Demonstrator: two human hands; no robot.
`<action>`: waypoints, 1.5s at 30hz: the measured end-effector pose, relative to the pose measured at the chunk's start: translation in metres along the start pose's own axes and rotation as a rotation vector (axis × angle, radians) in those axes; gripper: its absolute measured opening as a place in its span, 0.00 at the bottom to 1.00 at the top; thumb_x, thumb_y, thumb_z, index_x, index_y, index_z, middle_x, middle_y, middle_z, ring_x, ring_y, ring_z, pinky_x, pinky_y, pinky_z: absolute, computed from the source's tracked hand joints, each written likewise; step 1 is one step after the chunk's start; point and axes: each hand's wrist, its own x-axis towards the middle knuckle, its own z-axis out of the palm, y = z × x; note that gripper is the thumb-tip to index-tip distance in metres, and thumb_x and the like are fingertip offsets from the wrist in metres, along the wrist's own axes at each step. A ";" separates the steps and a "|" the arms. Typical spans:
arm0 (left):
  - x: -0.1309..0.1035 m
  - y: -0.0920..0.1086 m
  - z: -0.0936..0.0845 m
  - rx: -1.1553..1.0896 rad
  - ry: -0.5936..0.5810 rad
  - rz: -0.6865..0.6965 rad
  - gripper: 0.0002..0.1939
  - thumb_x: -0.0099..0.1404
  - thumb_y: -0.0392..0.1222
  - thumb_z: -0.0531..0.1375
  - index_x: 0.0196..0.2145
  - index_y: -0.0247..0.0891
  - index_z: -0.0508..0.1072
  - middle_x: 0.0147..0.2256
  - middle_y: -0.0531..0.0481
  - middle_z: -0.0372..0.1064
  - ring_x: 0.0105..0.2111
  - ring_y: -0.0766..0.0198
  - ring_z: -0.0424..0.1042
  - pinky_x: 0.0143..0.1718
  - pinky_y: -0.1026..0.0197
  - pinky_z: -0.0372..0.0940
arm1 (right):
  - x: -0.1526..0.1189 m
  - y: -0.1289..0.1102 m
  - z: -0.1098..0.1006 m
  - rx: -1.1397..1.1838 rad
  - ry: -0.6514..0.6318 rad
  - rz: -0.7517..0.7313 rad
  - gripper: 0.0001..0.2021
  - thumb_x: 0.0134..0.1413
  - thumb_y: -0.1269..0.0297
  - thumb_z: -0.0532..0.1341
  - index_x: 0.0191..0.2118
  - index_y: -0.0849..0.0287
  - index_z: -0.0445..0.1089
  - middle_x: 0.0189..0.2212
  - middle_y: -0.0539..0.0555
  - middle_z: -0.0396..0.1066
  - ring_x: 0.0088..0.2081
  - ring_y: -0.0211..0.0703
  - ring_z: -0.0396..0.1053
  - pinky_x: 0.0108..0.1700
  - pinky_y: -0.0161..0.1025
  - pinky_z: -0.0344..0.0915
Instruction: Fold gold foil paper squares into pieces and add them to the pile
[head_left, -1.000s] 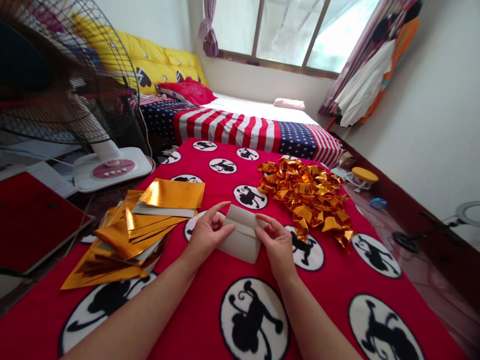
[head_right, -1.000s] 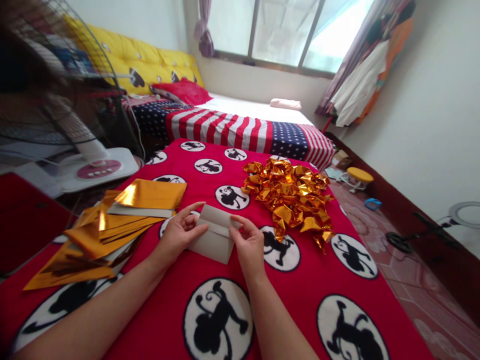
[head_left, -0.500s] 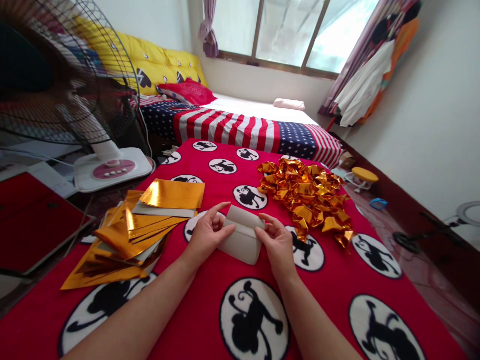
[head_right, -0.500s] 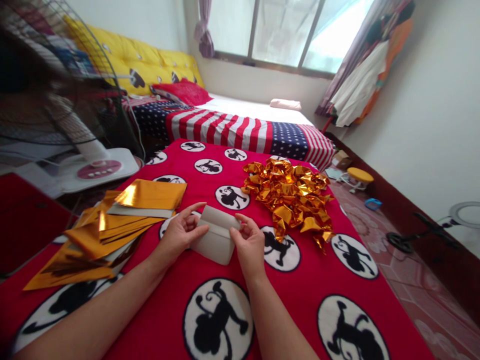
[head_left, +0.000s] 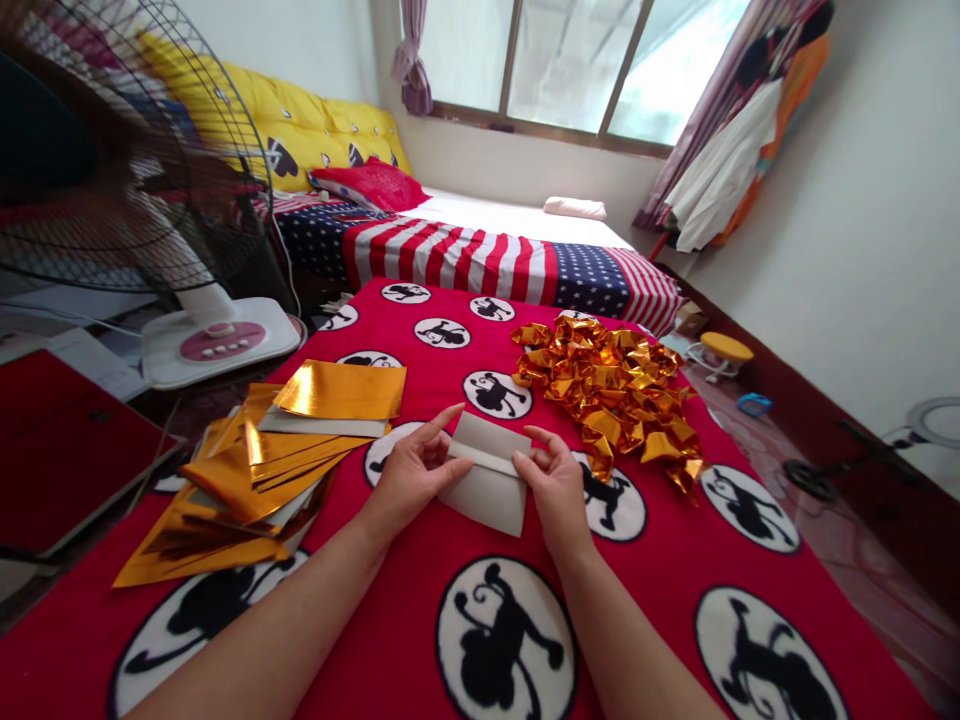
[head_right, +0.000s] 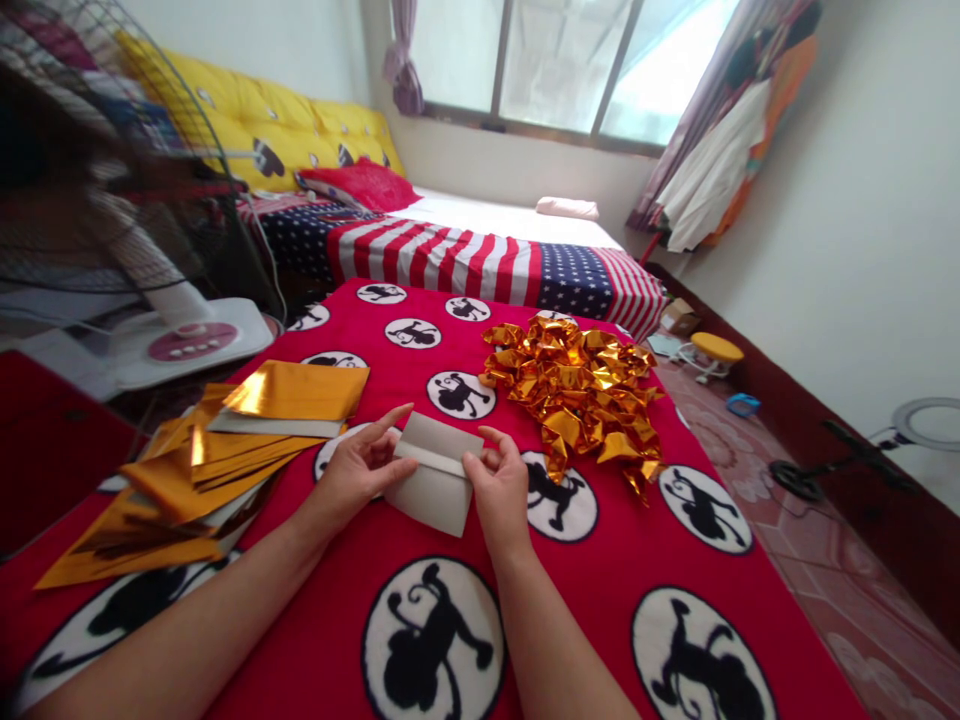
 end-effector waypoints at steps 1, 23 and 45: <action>0.000 0.000 0.000 0.013 -0.011 -0.005 0.40 0.52 0.42 0.68 0.62 0.43 0.61 0.31 0.54 0.70 0.30 0.68 0.69 0.33 0.67 0.64 | 0.001 0.000 -0.001 -0.006 0.003 -0.002 0.21 0.44 0.61 0.66 0.46 0.58 0.65 0.20 0.43 0.65 0.22 0.35 0.63 0.26 0.31 0.57; 0.000 0.004 0.000 0.168 0.194 -0.042 0.16 0.56 0.50 0.64 0.37 0.36 0.81 0.29 0.48 0.77 0.28 0.61 0.72 0.26 0.65 0.64 | -0.007 -0.008 0.003 0.061 -0.020 -0.010 0.21 0.46 0.56 0.67 0.45 0.57 0.66 0.23 0.47 0.69 0.26 0.38 0.67 0.29 0.34 0.62; -0.003 0.011 0.002 0.051 0.195 -0.208 0.24 0.56 0.57 0.62 0.42 0.36 0.79 0.25 0.52 0.68 0.22 0.69 0.63 0.16 0.71 0.56 | -0.008 -0.009 0.004 0.099 -0.021 -0.021 0.18 0.48 0.59 0.65 0.46 0.56 0.66 0.26 0.48 0.70 0.29 0.40 0.68 0.32 0.36 0.63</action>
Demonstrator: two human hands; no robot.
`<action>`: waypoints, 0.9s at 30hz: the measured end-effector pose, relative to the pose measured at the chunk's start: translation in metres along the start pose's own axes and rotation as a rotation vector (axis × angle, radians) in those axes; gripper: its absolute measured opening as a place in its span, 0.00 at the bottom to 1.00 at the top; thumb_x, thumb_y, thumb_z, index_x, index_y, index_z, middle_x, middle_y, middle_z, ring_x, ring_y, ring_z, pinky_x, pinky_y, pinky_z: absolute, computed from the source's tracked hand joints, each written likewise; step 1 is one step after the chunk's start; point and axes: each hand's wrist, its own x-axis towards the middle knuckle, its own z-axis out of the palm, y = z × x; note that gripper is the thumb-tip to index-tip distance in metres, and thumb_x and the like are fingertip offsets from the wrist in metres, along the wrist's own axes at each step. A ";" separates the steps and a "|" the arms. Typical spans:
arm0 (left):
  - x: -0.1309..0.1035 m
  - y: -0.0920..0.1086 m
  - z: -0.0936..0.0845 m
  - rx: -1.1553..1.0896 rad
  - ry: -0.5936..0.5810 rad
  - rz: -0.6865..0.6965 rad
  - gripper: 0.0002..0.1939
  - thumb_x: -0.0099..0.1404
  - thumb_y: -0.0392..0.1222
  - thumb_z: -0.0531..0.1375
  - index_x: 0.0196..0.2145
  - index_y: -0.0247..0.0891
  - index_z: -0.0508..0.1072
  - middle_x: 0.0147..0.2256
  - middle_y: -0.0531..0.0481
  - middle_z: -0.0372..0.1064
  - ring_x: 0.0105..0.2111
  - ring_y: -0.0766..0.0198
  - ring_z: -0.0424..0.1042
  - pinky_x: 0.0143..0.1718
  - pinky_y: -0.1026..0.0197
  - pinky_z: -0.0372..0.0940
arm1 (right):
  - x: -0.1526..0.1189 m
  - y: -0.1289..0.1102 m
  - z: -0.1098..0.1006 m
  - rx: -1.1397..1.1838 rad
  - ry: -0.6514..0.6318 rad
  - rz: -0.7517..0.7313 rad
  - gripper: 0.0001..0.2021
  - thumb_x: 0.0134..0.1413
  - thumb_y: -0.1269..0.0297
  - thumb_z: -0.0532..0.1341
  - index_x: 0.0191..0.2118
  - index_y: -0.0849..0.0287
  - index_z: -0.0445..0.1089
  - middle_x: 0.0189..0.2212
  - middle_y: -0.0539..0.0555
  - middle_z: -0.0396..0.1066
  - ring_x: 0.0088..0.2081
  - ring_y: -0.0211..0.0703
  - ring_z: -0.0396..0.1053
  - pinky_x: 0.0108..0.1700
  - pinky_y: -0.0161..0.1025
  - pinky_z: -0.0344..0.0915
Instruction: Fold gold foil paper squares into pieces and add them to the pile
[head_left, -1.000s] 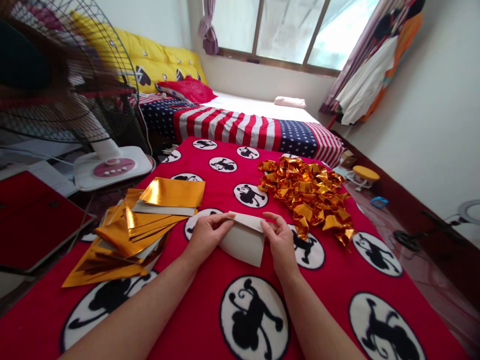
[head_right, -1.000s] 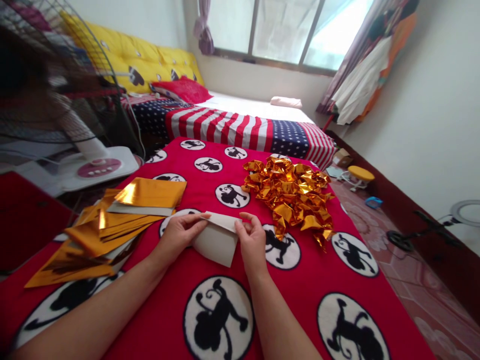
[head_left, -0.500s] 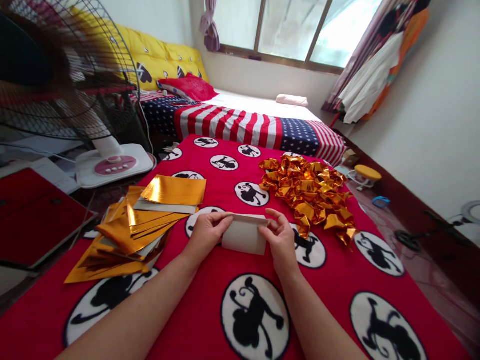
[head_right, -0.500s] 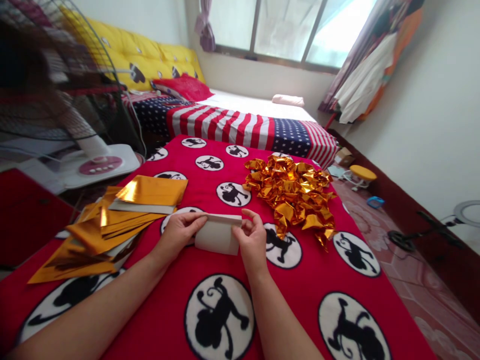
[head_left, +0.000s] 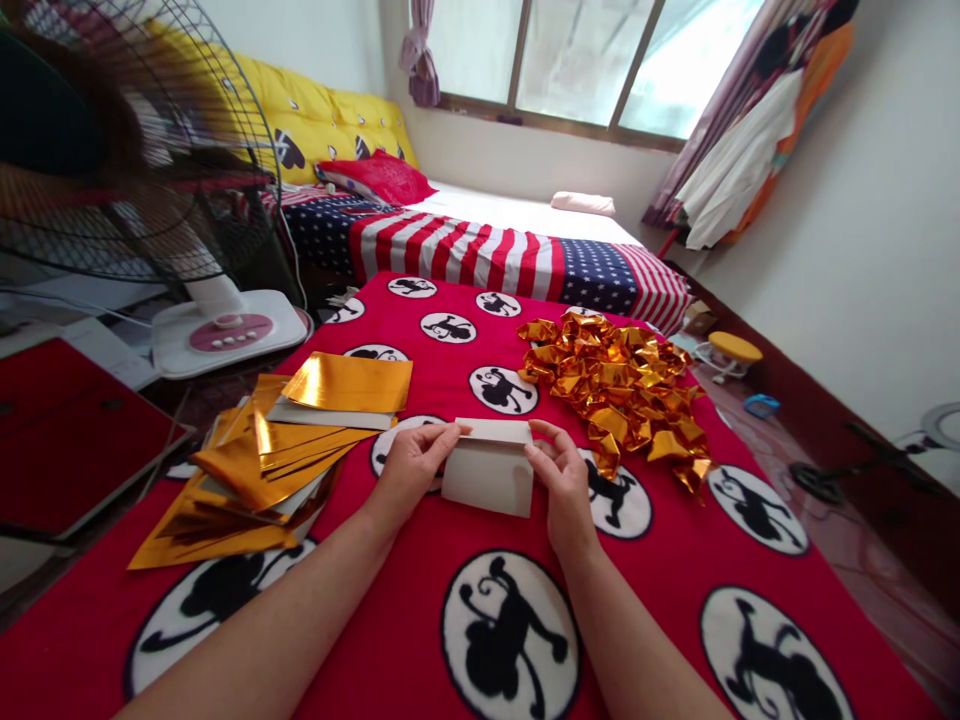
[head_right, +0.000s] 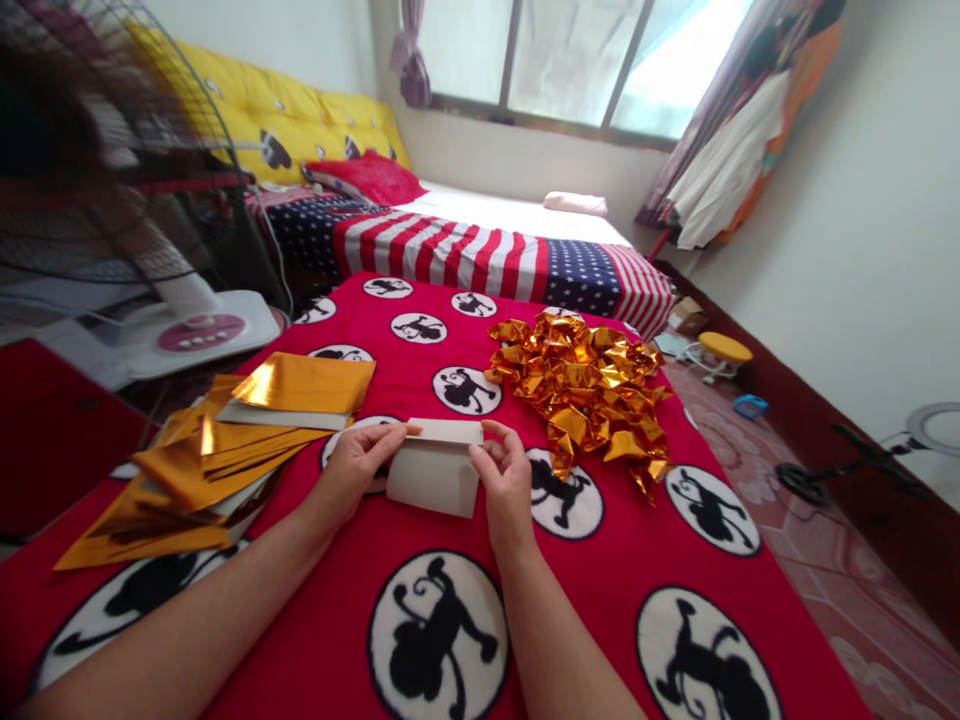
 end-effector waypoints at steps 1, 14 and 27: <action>0.000 0.000 0.000 0.002 0.004 -0.015 0.23 0.55 0.56 0.63 0.43 0.37 0.79 0.26 0.52 0.70 0.22 0.68 0.64 0.16 0.71 0.57 | 0.001 0.001 0.000 -0.007 0.011 0.002 0.18 0.49 0.57 0.64 0.46 0.56 0.66 0.26 0.48 0.70 0.28 0.40 0.68 0.32 0.36 0.62; 0.005 -0.009 0.001 0.046 -0.046 0.096 0.16 0.55 0.46 0.63 0.40 0.37 0.79 0.32 0.49 0.77 0.26 0.64 0.73 0.23 0.67 0.64 | 0.005 0.011 -0.005 -0.060 -0.033 -0.044 0.15 0.48 0.61 0.66 0.43 0.56 0.69 0.25 0.47 0.71 0.29 0.37 0.68 0.31 0.32 0.63; 0.005 -0.009 0.001 0.547 0.065 0.452 0.10 0.60 0.37 0.59 0.37 0.38 0.80 0.36 0.48 0.79 0.36 0.60 0.76 0.41 0.60 0.68 | 0.012 0.020 -0.016 -0.519 -0.012 -0.187 0.09 0.53 0.61 0.62 0.36 0.59 0.75 0.31 0.55 0.76 0.32 0.44 0.72 0.35 0.38 0.66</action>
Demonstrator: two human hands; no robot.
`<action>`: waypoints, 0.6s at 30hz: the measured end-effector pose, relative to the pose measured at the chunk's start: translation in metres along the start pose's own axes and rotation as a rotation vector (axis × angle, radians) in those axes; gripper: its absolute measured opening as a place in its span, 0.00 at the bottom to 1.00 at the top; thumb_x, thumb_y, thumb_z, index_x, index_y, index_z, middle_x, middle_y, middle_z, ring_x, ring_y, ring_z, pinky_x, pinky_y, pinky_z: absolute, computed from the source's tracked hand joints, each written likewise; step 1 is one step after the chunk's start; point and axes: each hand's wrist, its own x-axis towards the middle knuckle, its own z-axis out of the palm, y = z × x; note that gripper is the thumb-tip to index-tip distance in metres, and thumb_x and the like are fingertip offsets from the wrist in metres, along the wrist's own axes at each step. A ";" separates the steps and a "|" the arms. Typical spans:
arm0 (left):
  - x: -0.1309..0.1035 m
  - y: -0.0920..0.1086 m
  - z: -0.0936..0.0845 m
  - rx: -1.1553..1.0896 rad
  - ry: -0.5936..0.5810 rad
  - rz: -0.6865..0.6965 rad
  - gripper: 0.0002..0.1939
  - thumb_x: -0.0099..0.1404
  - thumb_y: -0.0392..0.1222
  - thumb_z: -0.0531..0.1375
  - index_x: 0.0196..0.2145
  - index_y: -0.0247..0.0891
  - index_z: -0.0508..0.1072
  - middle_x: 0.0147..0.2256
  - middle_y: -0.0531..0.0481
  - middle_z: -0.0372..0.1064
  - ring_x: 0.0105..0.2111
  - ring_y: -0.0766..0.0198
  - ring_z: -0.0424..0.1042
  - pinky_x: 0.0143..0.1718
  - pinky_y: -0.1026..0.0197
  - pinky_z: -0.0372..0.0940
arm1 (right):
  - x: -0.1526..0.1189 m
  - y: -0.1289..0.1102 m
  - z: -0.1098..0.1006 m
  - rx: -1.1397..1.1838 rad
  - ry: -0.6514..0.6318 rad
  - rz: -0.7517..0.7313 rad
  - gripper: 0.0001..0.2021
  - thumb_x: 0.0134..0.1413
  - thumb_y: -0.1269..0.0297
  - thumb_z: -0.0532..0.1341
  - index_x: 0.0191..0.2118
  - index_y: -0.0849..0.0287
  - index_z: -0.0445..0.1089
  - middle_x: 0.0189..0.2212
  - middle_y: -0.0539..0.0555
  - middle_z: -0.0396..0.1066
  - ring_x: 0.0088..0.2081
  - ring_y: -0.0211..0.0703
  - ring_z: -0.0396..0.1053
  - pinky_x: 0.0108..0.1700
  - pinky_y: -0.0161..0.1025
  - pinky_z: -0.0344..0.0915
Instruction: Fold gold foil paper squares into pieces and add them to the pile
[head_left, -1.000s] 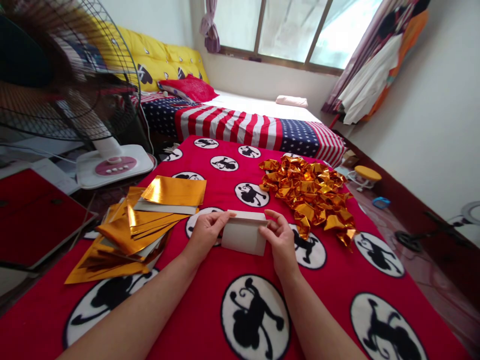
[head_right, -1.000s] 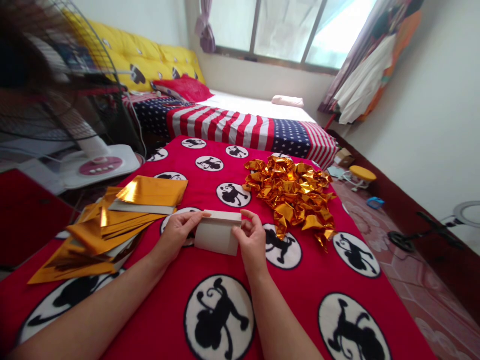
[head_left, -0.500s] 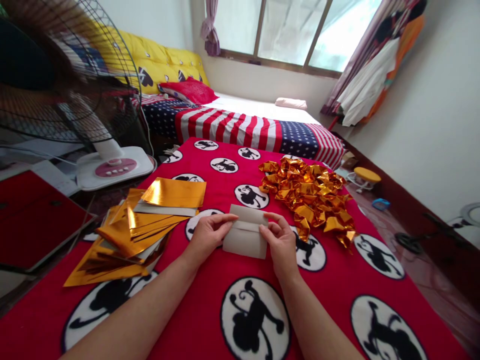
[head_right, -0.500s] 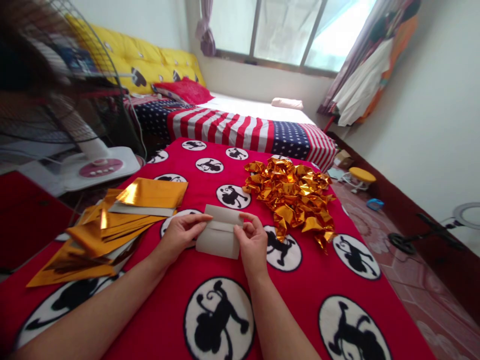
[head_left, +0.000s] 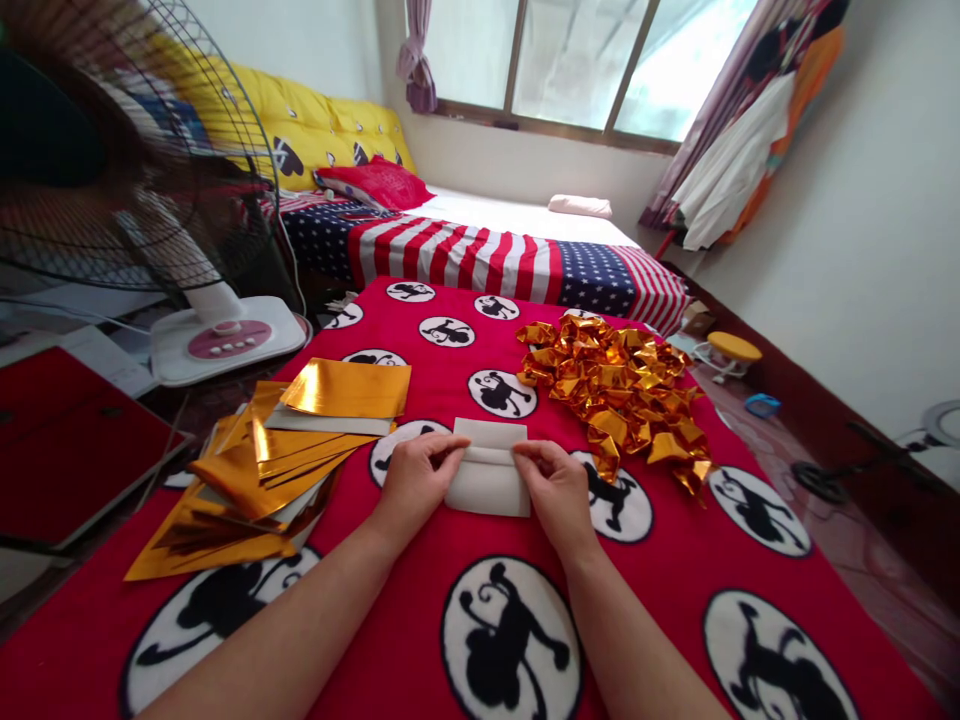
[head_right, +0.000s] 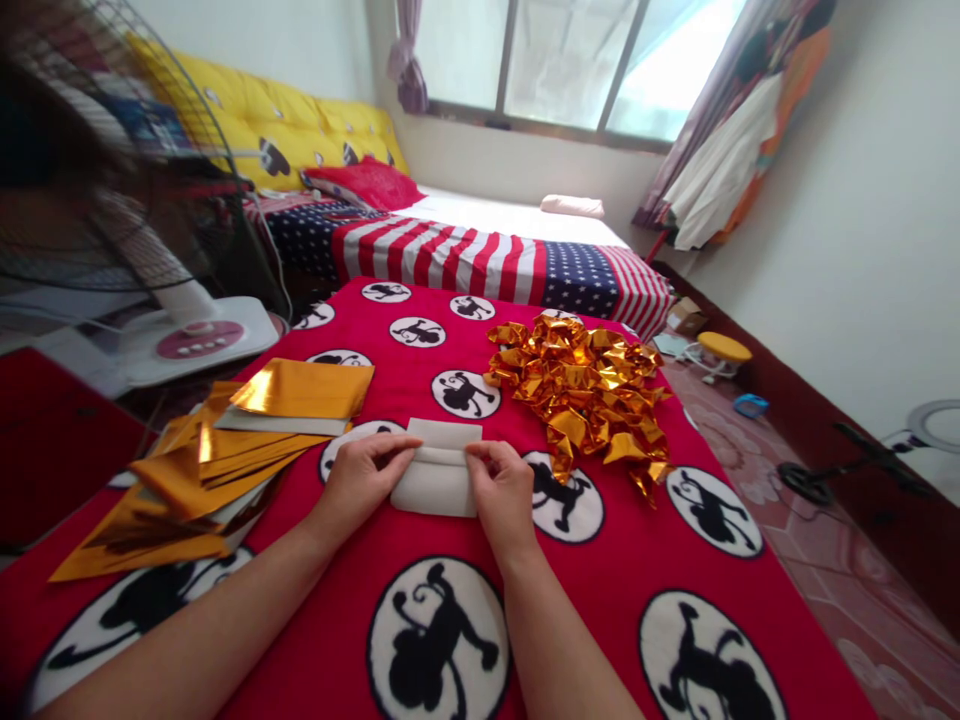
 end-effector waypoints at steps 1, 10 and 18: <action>0.000 -0.001 -0.001 0.016 0.004 0.003 0.10 0.60 0.38 0.59 0.37 0.39 0.80 0.36 0.48 0.79 0.36 0.60 0.76 0.40 0.60 0.68 | 0.000 0.000 -0.001 -0.015 -0.003 -0.014 0.09 0.53 0.61 0.61 0.36 0.59 0.75 0.32 0.54 0.76 0.32 0.44 0.72 0.35 0.38 0.66; -0.001 -0.003 -0.007 0.412 -0.003 0.126 0.04 0.58 0.41 0.63 0.29 0.46 0.80 0.35 0.50 0.73 0.39 0.59 0.69 0.42 0.55 0.61 | 0.000 -0.007 -0.009 -0.419 -0.115 -0.227 0.11 0.56 0.71 0.57 0.37 0.54 0.76 0.33 0.51 0.73 0.35 0.42 0.71 0.37 0.37 0.63; 0.004 0.001 -0.020 0.536 -0.127 0.318 0.09 0.61 0.36 0.60 0.32 0.49 0.80 0.38 0.50 0.71 0.43 0.56 0.64 0.44 0.50 0.55 | 0.007 -0.008 -0.021 -0.582 -0.229 -0.249 0.21 0.49 0.82 0.54 0.38 0.49 0.78 0.39 0.52 0.68 0.41 0.42 0.68 0.41 0.37 0.65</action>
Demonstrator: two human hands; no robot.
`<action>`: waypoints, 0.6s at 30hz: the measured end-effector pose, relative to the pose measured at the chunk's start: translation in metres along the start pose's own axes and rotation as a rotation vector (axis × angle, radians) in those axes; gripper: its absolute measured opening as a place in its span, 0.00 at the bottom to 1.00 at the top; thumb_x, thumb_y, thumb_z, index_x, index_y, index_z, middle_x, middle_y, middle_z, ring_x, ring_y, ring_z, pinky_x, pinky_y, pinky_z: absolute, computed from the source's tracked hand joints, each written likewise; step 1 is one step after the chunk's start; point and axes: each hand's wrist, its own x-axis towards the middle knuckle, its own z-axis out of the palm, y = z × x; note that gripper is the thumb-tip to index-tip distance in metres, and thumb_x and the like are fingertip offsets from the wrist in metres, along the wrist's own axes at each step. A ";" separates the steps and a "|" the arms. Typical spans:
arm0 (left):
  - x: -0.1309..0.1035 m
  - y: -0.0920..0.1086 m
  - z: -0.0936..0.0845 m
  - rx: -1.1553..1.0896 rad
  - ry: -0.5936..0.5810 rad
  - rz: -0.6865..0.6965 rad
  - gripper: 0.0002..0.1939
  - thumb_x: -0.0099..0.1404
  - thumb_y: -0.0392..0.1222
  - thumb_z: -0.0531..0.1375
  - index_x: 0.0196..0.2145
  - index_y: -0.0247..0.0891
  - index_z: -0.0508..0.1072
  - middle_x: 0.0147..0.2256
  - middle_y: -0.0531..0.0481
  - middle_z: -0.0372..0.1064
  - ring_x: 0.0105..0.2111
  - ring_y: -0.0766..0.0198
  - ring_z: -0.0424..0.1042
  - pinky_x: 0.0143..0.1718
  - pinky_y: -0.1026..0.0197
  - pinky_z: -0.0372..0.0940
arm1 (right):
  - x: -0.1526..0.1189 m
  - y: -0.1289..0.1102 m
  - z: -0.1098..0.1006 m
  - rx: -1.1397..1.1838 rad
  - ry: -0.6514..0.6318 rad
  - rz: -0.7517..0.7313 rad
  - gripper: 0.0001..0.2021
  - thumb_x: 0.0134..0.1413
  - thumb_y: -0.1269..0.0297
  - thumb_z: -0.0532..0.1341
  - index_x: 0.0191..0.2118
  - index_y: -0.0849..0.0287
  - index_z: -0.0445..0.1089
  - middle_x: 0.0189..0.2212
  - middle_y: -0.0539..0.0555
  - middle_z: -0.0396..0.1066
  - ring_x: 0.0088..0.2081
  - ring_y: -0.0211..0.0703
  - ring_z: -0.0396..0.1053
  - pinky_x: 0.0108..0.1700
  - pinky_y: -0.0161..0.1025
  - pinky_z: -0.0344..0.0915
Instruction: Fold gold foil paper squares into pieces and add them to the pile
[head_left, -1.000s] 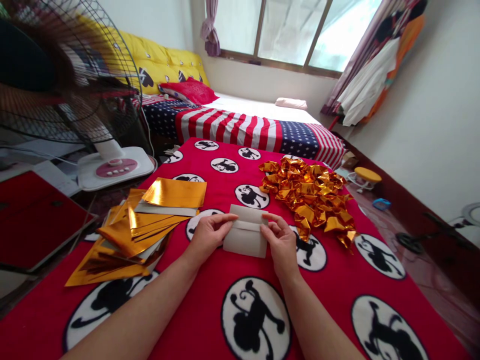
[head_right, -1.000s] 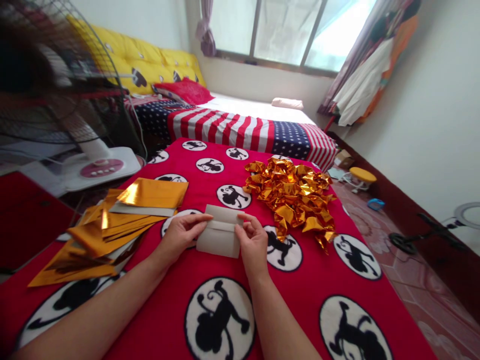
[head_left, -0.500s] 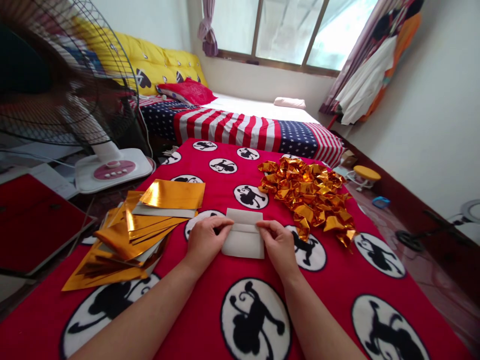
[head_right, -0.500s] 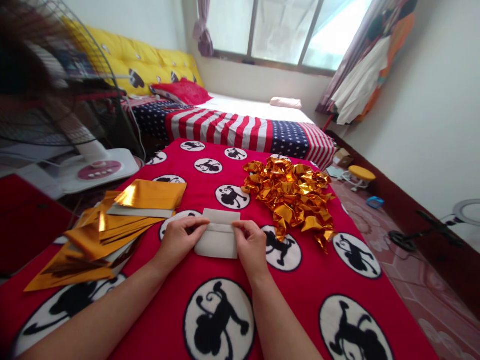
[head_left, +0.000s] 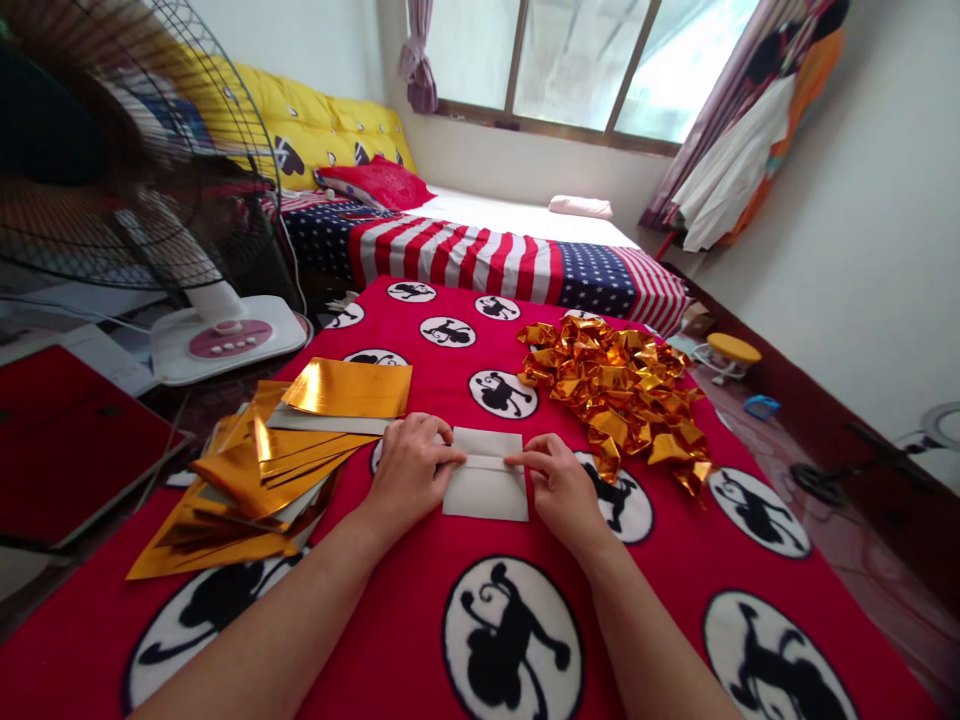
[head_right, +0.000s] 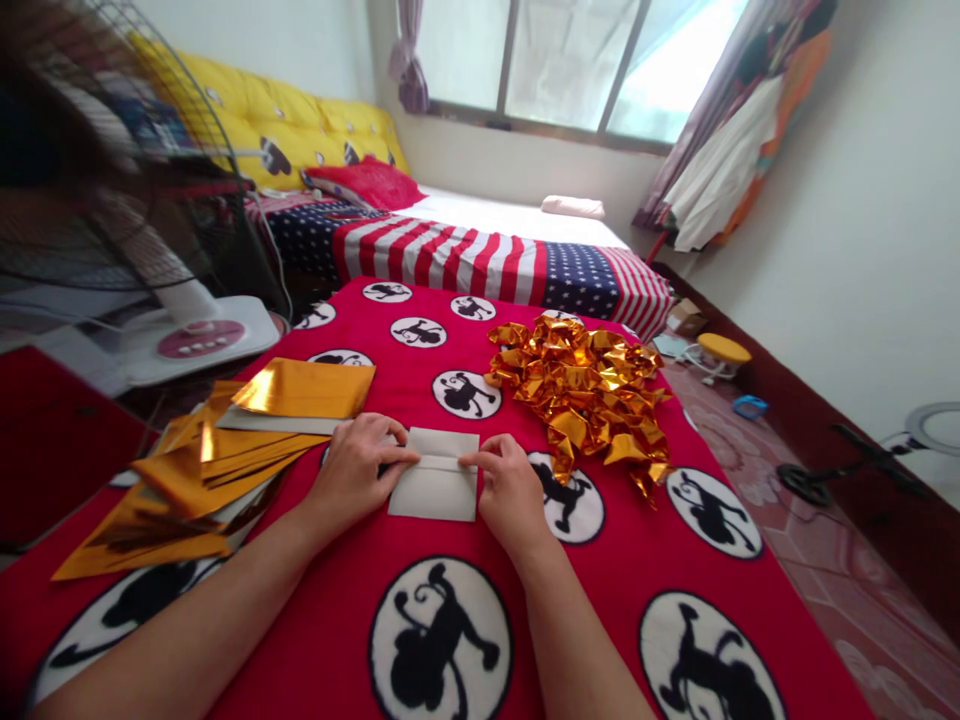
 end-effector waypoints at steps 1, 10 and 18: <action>0.000 -0.002 -0.001 -0.001 -0.026 0.044 0.11 0.61 0.34 0.60 0.32 0.49 0.80 0.37 0.50 0.72 0.43 0.56 0.65 0.44 0.50 0.55 | 0.000 0.002 -0.002 -0.021 -0.012 -0.007 0.20 0.48 0.81 0.56 0.38 0.49 0.78 0.39 0.52 0.68 0.41 0.42 0.68 0.41 0.37 0.65; 0.002 -0.017 -0.006 -0.201 -0.153 0.159 0.16 0.58 0.28 0.58 0.36 0.47 0.80 0.35 0.51 0.74 0.40 0.61 0.70 0.42 0.58 0.61 | -0.005 0.009 -0.018 0.014 -0.075 -0.165 0.13 0.49 0.76 0.62 0.37 0.50 0.76 0.40 0.51 0.67 0.41 0.41 0.68 0.42 0.37 0.66; 0.004 -0.020 -0.019 -0.273 -0.287 0.124 0.21 0.52 0.30 0.59 0.41 0.50 0.79 0.41 0.52 0.73 0.44 0.60 0.70 0.50 0.58 0.61 | -0.007 0.011 -0.026 0.080 -0.128 -0.294 0.18 0.44 0.71 0.69 0.43 0.47 0.76 0.48 0.53 0.66 0.49 0.48 0.66 0.49 0.45 0.66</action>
